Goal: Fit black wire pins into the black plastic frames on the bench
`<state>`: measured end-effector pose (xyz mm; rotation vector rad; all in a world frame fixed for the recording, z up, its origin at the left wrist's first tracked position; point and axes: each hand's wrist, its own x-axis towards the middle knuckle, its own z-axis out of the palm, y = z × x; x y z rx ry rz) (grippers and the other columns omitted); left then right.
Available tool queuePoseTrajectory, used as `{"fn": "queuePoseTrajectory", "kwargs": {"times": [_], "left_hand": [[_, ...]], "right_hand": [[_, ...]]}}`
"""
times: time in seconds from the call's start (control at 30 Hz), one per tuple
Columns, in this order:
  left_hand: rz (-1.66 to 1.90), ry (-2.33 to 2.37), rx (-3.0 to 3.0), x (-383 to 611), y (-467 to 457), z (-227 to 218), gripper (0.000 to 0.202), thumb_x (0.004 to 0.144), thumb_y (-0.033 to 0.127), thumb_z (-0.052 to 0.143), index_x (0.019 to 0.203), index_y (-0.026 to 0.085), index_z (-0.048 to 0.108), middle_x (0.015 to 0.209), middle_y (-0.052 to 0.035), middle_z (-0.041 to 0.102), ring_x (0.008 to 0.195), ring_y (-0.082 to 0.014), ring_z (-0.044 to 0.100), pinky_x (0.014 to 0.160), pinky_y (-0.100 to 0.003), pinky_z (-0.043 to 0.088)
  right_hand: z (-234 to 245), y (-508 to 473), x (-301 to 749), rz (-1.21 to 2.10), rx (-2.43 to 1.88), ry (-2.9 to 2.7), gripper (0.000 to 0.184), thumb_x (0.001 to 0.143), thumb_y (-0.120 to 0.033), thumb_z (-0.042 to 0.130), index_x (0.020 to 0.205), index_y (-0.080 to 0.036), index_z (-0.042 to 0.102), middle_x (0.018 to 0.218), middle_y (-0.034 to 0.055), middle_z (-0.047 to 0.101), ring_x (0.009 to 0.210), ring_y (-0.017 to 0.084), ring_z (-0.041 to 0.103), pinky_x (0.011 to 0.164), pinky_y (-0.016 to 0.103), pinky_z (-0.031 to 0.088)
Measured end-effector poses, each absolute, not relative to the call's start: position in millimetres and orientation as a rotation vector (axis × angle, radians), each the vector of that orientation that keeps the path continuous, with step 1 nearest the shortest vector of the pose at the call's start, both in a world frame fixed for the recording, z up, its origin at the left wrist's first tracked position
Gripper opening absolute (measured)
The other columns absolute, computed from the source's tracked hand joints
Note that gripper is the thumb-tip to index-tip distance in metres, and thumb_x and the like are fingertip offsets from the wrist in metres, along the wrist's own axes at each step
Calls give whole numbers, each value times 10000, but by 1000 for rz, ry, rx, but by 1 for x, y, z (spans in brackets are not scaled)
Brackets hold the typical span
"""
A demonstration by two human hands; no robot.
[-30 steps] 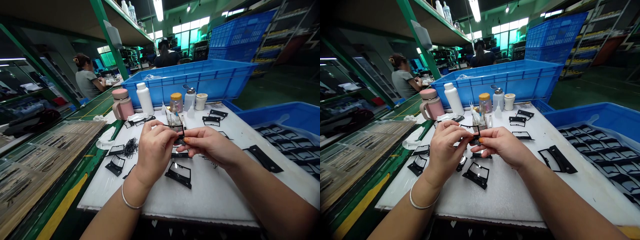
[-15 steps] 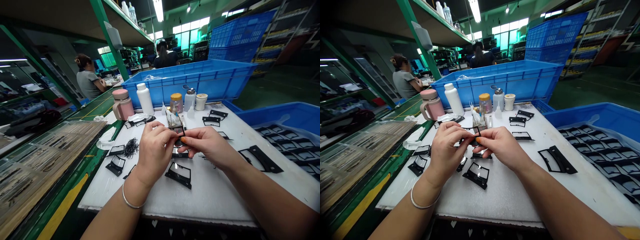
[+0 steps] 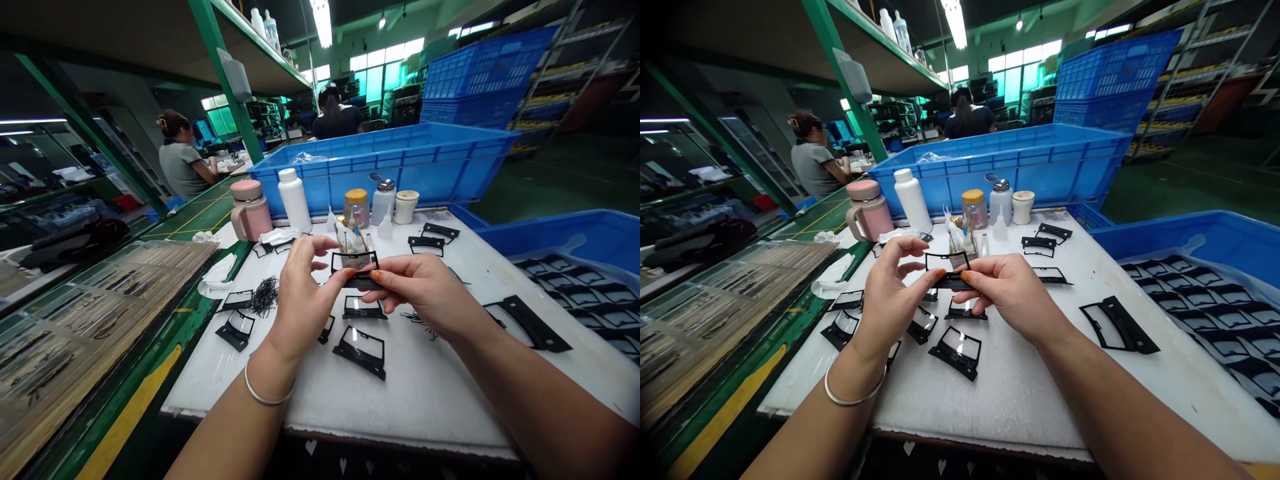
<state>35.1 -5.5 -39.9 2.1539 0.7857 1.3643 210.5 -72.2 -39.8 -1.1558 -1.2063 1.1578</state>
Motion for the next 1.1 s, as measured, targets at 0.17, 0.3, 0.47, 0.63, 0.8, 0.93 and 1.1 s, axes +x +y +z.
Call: {"fn": "queuePoseTrajectory", "kwargs": {"times": [0.17, 0.3, 0.47, 0.63, 0.8, 0.93, 1.1], "left_hand": [[1175, 737, 1956, 38, -3, -42, 253, 820, 159, 680, 1041, 186, 561, 924, -19, 607, 839, -129, 586, 633, -177, 486], [1118, 704, 1903, 37, -1, -42, 169, 822, 167, 670, 973, 172, 595, 783, 1, 588, 733, -108, 557, 596, -163, 459], [1129, 717, 1853, 34, 2, -43, 207, 810, 187, 680, 997, 165, 595, 799, -9, 588, 719, -108, 549, 597, -176, 445], [1103, 696, 1829, 34, 3, -43, 213, 812, 208, 678, 998, 159, 586, 787, -7, 579, 692, -105, 544, 598, -185, 452], [1100, 691, 1840, 34, 2, -42, 211, 810, 204, 676, 994, 150, 588, 778, -9, 580, 686, -102, 539, 602, -185, 447], [1093, 695, 1841, 34, 2, -43, 212, 807, 204, 679, 994, 157, 591, 786, -9, 588, 700, -106, 545, 584, -182, 436], [1096, 694, 1838, 35, 2, -44, 209, 810, 193, 677, 996, 160, 590, 800, -13, 599, 719, -113, 559, 603, -193, 453]], "right_hand": [[-38, -73, 209, 1166, -1159, -1192, 213, 849, -314, 692, 960, -142, 749, 862, 94, 736, 754, 175, 719, 515, 140, 519], [-38, -71, 210, 1246, -1144, -1160, 237, 835, -296, 704, 1012, -144, 744, 936, 107, 734, 775, 178, 718, 548, 157, 539], [-38, -71, 212, 1311, -1105, -1134, 266, 877, -262, 631, 1099, -147, 723, 927, 111, 734, 802, 183, 719, 570, 162, 551], [-37, -71, 211, 1318, -1101, -1124, 265, 883, -239, 616, 1109, -145, 718, 935, 112, 733, 802, 186, 721, 557, 162, 554], [-38, -71, 210, 1295, -1117, -1139, 254, 870, -244, 642, 1093, -155, 727, 966, 110, 729, 800, 186, 722, 535, 151, 544], [-39, -70, 210, 1266, -1125, -1158, 227, 870, -250, 643, 1055, -161, 739, 961, 103, 730, 796, 189, 724, 527, 148, 543], [-40, -71, 210, 1236, -1131, -1186, 194, 876, -240, 626, 1005, -159, 746, 938, 96, 736, 783, 184, 724, 532, 148, 548]]}}
